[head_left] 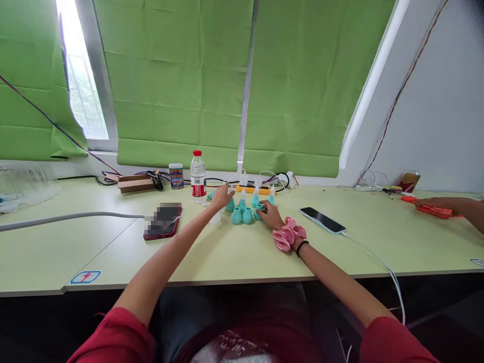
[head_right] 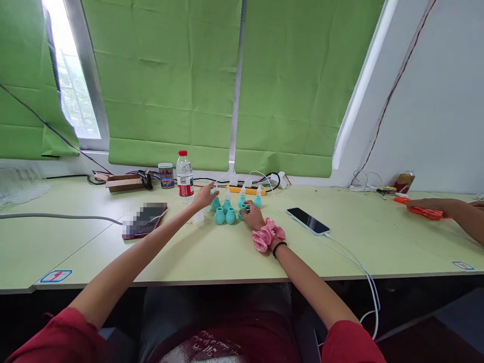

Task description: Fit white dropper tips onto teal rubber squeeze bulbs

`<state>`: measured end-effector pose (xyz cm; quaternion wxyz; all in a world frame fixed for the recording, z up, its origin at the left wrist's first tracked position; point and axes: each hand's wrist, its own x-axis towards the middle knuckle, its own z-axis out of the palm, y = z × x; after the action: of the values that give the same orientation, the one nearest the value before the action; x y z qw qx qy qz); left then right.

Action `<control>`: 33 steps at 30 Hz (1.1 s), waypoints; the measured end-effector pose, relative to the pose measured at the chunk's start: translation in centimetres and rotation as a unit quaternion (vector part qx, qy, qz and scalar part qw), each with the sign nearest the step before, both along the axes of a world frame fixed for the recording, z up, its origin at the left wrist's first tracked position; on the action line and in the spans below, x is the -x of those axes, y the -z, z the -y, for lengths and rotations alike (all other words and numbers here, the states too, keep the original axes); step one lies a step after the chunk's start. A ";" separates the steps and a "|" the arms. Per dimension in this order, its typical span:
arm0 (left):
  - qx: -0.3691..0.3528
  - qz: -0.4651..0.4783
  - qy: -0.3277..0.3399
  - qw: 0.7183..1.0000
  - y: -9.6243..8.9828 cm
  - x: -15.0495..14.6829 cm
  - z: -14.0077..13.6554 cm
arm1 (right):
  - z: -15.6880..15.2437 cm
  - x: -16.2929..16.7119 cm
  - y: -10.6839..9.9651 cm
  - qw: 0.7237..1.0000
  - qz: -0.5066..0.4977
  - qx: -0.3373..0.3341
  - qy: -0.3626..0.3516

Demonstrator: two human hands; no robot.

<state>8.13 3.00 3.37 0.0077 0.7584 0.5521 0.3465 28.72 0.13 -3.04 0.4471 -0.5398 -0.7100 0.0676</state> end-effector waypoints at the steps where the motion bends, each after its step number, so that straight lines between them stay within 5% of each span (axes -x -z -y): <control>1: 0.028 0.017 -0.008 0.999 -0.2 -0.4 -0.5 | 0.1 0.1 0.0 1.000 0.001 -0.012 0.004; 4: 0.058 0.050 -0.032 0.997 -0.5 -0.6 -1.3 | 0.8 0.6 -0.5 0.994 0.010 -0.104 0.018; 7: -0.002 0.118 -0.027 0.993 -0.9 0.5 -0.6 | 2.3 1.5 -1.7 0.971 0.030 -0.236 0.014; 11: -0.092 0.317 0.051 0.943 -1.7 2.4 2.5 | 5.1 4.3 -3.2 0.947 0.028 -0.315 -0.059; 16: 0.075 0.381 0.238 0.890 -1.1 3.1 7.1 | 7.1 8.7 -3.5 0.978 -0.027 -0.182 -0.096; 22: 0.106 0.377 0.262 0.882 -0.2 3.0 7.7 | 7.0 9.7 -3.2 0.989 0.029 -0.113 -0.093; 26: 0.098 0.355 0.239 0.899 0.1 3.3 6.8 | 7.1 9.6 -3.0 0.992 0.029 -0.084 -0.088; 30: -0.004 0.306 0.147 0.941 0.6 5.0 5.2 | 6.9 9.4 -2.8 0.994 0.048 -0.063 -0.076; 33: -0.020 0.135 0.061 0.989 1.5 6.7 3.9 | 6.8 8.9 -2.8 0.993 0.030 -0.085 -0.078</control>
<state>1.41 -0.92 1.91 0.0888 0.7369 0.4914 0.4556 19.79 -6.65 -0.26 0.4629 -0.4449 -0.7662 0.0257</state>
